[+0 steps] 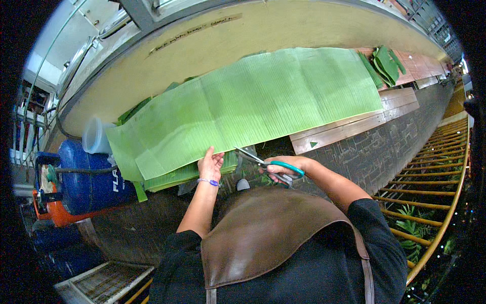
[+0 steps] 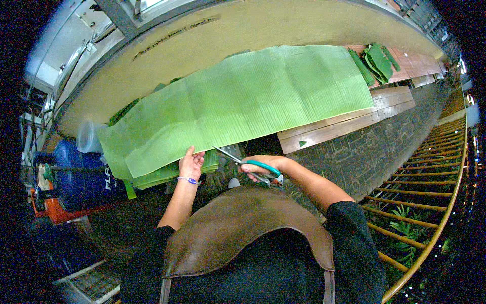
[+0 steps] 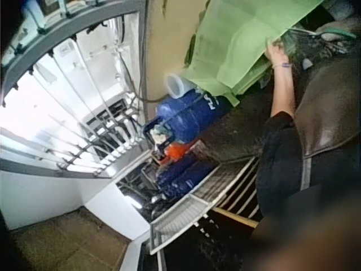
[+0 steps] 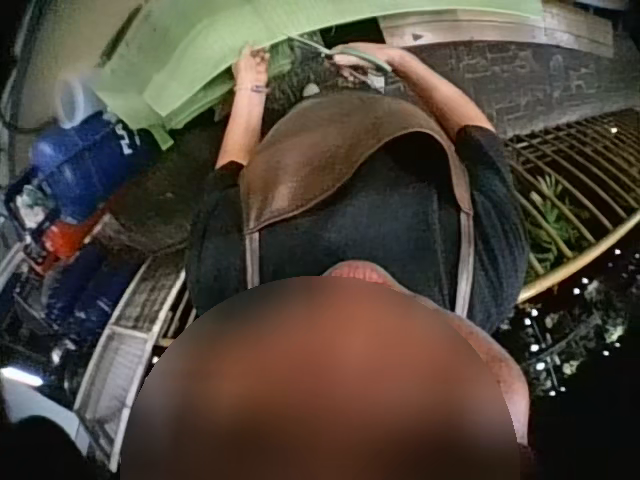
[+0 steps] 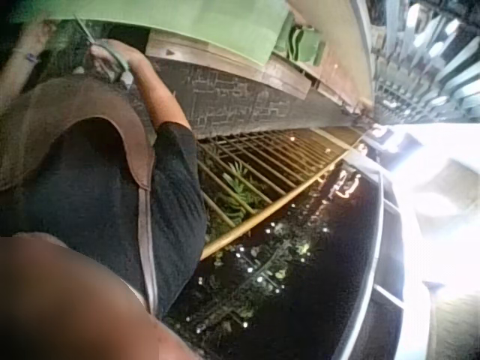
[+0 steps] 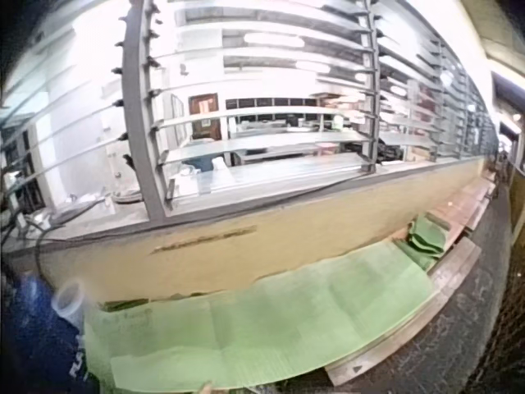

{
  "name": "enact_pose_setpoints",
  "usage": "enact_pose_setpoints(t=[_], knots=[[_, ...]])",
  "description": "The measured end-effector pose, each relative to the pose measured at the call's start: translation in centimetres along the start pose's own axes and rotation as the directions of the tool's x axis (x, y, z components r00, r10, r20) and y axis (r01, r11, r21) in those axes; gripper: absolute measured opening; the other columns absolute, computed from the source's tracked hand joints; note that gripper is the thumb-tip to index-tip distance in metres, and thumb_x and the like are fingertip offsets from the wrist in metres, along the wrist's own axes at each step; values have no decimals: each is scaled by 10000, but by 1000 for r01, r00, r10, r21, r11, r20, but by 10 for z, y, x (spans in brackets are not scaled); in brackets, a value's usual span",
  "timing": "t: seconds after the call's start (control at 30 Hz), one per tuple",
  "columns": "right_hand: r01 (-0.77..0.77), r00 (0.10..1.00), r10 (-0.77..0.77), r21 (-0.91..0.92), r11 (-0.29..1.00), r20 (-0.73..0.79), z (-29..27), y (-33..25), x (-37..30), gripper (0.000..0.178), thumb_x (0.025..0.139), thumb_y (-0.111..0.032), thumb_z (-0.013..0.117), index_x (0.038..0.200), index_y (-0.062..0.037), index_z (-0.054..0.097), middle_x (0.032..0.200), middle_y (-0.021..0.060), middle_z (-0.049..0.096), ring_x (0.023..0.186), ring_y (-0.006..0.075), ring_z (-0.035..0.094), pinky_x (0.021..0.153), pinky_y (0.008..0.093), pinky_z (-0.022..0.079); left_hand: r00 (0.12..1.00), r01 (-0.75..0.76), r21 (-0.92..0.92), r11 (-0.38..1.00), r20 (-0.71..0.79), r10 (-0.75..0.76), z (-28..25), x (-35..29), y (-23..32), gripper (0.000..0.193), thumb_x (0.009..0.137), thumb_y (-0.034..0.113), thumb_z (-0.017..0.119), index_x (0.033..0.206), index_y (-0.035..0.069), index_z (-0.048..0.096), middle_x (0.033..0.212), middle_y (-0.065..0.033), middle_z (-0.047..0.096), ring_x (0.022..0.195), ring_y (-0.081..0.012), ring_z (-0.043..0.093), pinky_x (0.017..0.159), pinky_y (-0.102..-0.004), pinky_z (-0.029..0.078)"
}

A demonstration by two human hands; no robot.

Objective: The person uses scissors to cut large green banana leaves into smaller rectangular pieces on a wooden workbench. The person repeatedly picks up leaves, aligns them, and trims the edges, stacking the cut pieces on the bench.

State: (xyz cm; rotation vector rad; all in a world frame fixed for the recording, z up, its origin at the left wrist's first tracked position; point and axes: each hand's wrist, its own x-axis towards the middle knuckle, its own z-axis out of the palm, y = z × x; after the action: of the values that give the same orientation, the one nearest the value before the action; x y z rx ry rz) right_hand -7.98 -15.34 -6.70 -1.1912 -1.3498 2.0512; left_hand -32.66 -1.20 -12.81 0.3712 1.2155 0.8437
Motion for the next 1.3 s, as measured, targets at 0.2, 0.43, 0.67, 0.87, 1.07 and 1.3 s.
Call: enact_pose_setpoints(t=[0.2, 0.43, 0.67, 0.87, 1.07, 1.3], knots=[[7, 992, 7, 109, 994, -129, 41, 8, 45, 716, 845, -692, 426, 1103, -28, 498, 751, 32, 527, 663, 128, 534, 592, 283, 462, 1000, -16, 51, 999, 10, 16, -7, -4, 3, 191, 847, 197, 668, 913, 48, 567, 738, -64, 612, 619, -146, 612, 457, -223, 437], [70, 945, -18, 148, 987, -327, 79, 13, 80, 662, 889, -639, 401, 1092, -20, 514, 738, 51, 540, 643, 148, 542, 586, 297, 468, 999, -38, 6, 999, -2, 38, -7, 1, -3, 165, 827, 165, 693, 827, 52, 572, 713, -59, 604, 570, -132, 582, 446, -225, 421], [59, 875, 79, 267, 962, -477, 99, 12, 101, 544, 930, -539, 432, 1116, -37, 533, 725, 58, 559, 626, 157, 549, 580, 312, 486, 1000, -14, -24, 1000, -6, 14, -7, 6, -4, 138, 819, 132, 689, 816, 52, 578, 679, -45, 592, 534, -119, 558, 415, -227, 403], [124, 844, 63, 308, 943, -532, 99, 19, 104, 507, 938, -530, 419, 1106, -64, 530, 728, 47, 563, 609, 159, 551, 573, 311, 492, 1000, 14, -26, 1000, -5, -15, -9, 7, -5, 150, 819, 152, 702, 807, 67, 578, 681, -44, 588, 559, -124, 568, 421, -218, 419], [82, 868, 84, 307, 948, -490, 94, 24, 106, 545, 909, -565, 453, 1110, -63, 524, 723, 44, 562, 601, 161, 548, 560, 318, 490, 999, 33, 47, 998, -21, -32, -9, 7, -5, 185, 830, 194, 689, 763, 45, 603, 651, -52, 618, 498, -101, 548, 411, -208, 396], [125, 855, 49, 296, 947, -516, 96, 27, 108, 542, 915, -553, 453, 1088, -47, 538, 715, 50, 551, 606, 155, 544, 560, 317, 487, 1000, 18, 21, 1000, -3, -18, -10, 9, -9, 159, 841, 183, 677, 813, 44, 604, 674, -47, 629, 546, -111, 592, 426, -210, 415]])
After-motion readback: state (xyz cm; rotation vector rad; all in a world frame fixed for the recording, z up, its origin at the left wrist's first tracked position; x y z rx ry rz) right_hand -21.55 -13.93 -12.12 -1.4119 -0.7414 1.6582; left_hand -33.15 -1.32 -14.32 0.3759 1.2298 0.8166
